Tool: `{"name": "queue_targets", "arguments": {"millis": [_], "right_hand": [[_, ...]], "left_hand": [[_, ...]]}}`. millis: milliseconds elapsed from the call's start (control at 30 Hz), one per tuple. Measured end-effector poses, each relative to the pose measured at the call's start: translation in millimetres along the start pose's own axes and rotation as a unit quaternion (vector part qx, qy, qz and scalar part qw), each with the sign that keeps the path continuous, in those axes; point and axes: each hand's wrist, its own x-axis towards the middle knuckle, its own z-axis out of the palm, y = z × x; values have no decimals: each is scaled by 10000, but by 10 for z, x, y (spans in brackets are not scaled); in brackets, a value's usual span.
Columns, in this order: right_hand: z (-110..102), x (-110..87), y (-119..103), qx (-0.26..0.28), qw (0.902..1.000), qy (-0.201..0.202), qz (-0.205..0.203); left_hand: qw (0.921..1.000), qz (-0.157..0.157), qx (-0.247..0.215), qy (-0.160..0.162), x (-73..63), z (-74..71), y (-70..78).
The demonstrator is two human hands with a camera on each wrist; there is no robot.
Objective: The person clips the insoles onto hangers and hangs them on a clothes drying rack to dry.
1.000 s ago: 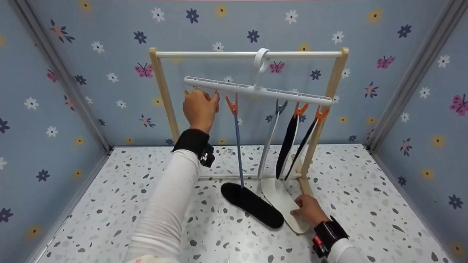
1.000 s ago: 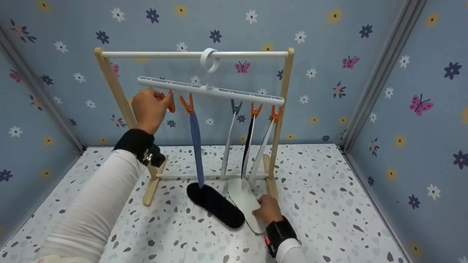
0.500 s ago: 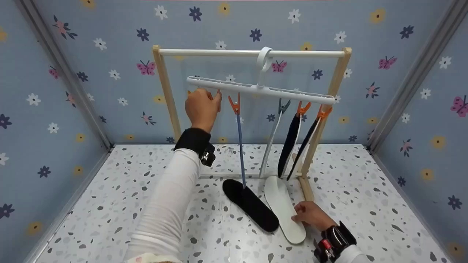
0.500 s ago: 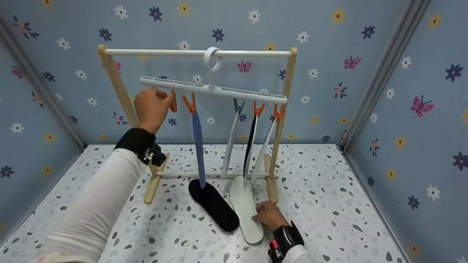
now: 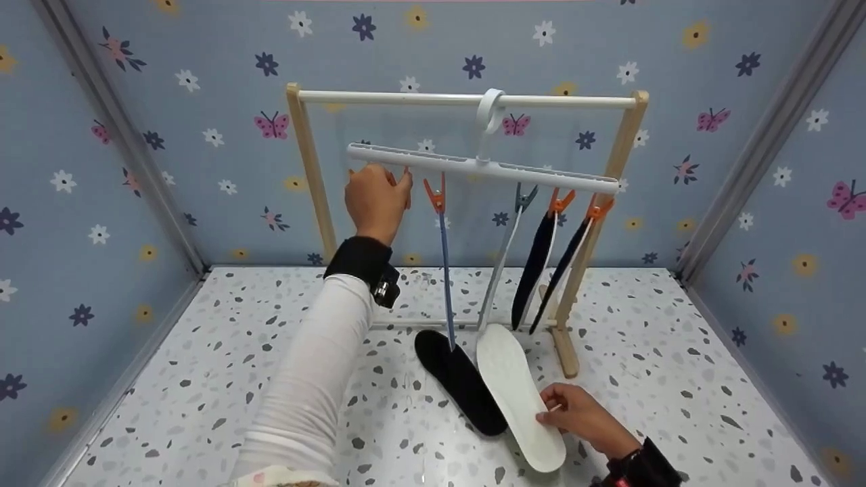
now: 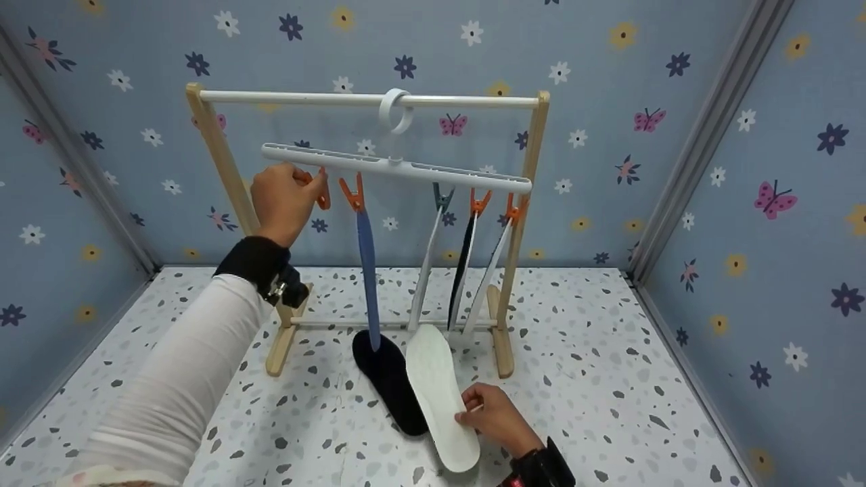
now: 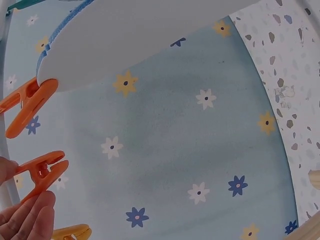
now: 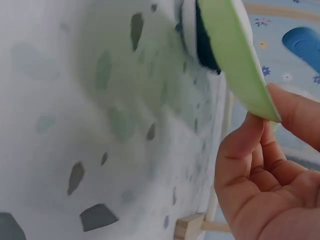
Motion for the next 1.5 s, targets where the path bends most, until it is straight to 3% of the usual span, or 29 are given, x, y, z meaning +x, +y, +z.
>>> {"name": "queue_targets", "arguments": {"millis": [233, 567, 833, 1000, 1367, 1500], "right_hand": [[159, -133, -134, 168, 9983, -125, -548], [357, -270, -313, -93, 9974, 321, -640], [502, -315, -448, -9, 9935, 496, -1027], [641, -304, -574, -66, 9881, 898, -1249], [939, -86, -864, -660, 9579, 1591, -2298], [1055, 62, -964, -1073, 9329, 2059, -2753]], "left_hand": [[10000, 23, -41, -28, -5, -6, 2], [10000, 89, 38, -1, -12, -12, -7], [9999, 57, 111, -53, -16, -29, -29], [9999, 22, 154, -68, -11, -44, -30], [9998, 45, 177, -104, -16, -64, -22], [9996, 129, 246, -91, -14, -59, -8]]}}
